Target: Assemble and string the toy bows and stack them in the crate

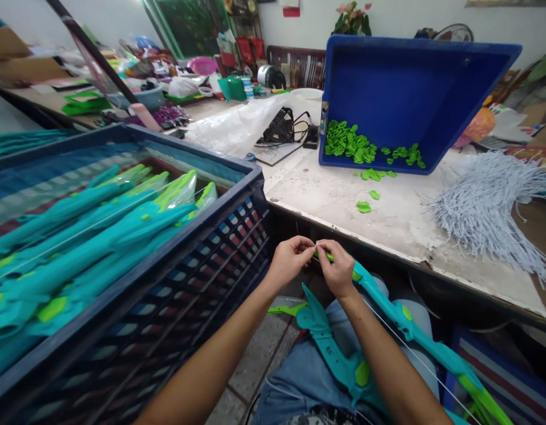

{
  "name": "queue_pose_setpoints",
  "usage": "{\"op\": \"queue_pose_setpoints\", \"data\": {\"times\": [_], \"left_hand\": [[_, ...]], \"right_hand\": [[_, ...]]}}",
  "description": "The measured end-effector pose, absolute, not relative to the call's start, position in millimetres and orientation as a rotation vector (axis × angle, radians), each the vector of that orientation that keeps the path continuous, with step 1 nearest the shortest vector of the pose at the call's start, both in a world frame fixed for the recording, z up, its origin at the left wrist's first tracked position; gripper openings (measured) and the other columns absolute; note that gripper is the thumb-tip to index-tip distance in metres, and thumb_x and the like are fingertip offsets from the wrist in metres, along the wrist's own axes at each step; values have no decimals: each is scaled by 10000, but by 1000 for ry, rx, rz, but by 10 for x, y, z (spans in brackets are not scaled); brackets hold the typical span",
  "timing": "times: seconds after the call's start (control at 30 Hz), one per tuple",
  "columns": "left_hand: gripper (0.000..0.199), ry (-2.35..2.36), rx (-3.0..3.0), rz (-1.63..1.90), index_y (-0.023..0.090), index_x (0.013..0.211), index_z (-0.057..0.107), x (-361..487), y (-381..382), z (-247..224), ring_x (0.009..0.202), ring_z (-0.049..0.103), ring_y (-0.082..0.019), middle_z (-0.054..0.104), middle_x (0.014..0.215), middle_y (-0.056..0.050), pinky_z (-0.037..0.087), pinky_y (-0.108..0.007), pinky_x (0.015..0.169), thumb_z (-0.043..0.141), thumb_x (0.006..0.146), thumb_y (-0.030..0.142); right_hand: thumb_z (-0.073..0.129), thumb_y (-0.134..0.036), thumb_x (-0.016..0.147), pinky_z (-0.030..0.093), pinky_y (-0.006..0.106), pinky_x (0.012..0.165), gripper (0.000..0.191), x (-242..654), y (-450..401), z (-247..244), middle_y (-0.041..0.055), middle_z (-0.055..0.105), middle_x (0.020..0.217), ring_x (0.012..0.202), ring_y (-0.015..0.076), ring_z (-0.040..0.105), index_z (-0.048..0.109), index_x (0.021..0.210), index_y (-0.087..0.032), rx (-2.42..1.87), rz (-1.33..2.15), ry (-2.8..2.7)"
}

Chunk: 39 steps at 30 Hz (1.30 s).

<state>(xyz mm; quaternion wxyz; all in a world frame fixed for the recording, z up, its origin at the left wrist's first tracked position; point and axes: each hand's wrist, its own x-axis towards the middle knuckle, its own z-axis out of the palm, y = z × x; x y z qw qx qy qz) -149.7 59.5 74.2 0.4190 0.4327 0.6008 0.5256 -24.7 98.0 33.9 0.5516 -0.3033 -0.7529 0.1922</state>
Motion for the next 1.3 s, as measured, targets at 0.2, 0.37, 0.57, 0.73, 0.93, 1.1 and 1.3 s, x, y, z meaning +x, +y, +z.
{"op": "queue_pose_setpoints", "data": {"times": [0.2, 0.37, 0.57, 0.73, 0.93, 1.1, 1.3], "left_hand": [[225, 1583, 1329, 1232, 156, 793, 750, -1524, 628, 520, 729, 635, -177, 720, 757, -43, 471, -256, 670, 611, 759, 329], [209, 1552, 1446, 1220, 153, 771, 740, -1515, 589, 314, 689, 633, -166, 716, 739, -42, 472, -254, 646, 587, 782, 295], [290, 1884, 1233, 1395, 172, 949, 717, -1703, -218, 17, 960, 628, -203, 709, 952, -81, 486, -315, 845, 540, 836, 371], [382, 2030, 679, 948, 159, 724, 726, -1626, -1415, -363, 791, 654, -257, 726, 775, -84, 490, -367, 767, 624, 694, 526], [448, 1881, 325, 931, 148, 807, 760, -1299, -1807, -592, 898, 650, -281, 738, 897, -102, 467, -365, 829, 707, 575, 528], [366, 1777, 170, 1124, 163, 709, 729, -1283, -1671, -408, 860, 640, -259, 719, 785, -72, 461, -355, 817, 772, 562, 495], [378, 1000, -173, 1412, 152, 789, 621, -1208, -1315, 30, 428, 418, -58, 453, 474, 82, 424, -210, 525, 843, 595, 389]], "right_hand": [[450, -203, 944, 507, 292, 748, 148, -150, 980, 243, 53, 653, 855, 811, 167, 627, 590, 895, -202, -796, 460, -1871], [413, -208, 937, 446, 329, 703, 199, -121, 1021, 57, 64, 600, 759, 743, 203, 549, 558, 802, -185, -942, 273, -2029], [467, -198, 910, 377, 352, 733, 177, -159, 955, -135, 87, 627, 864, 831, 232, 497, 594, 788, -180, -983, 187, -2291], [490, -201, 911, 388, 372, 751, 162, -240, 829, -70, 105, 629, 916, 868, 248, 491, 637, 850, -168, -903, 182, -2324], [441, -175, 934, 432, 364, 820, 204, -450, 400, 51, 101, 625, 941, 920, 231, 508, 646, 928, -167, -530, 354, -2480], [643, -247, 833, 445, 437, 880, 439, -564, 118, -115, 179, 580, 1163, 1034, 308, 520, 554, 1243, -119, -626, 409, -2882], [606, -136, 823, 478, 383, 860, 471, -536, 226, -193, 138, 647, 1064, 977, 259, 614, 541, 1290, -153, -908, 971, -2877]]}}
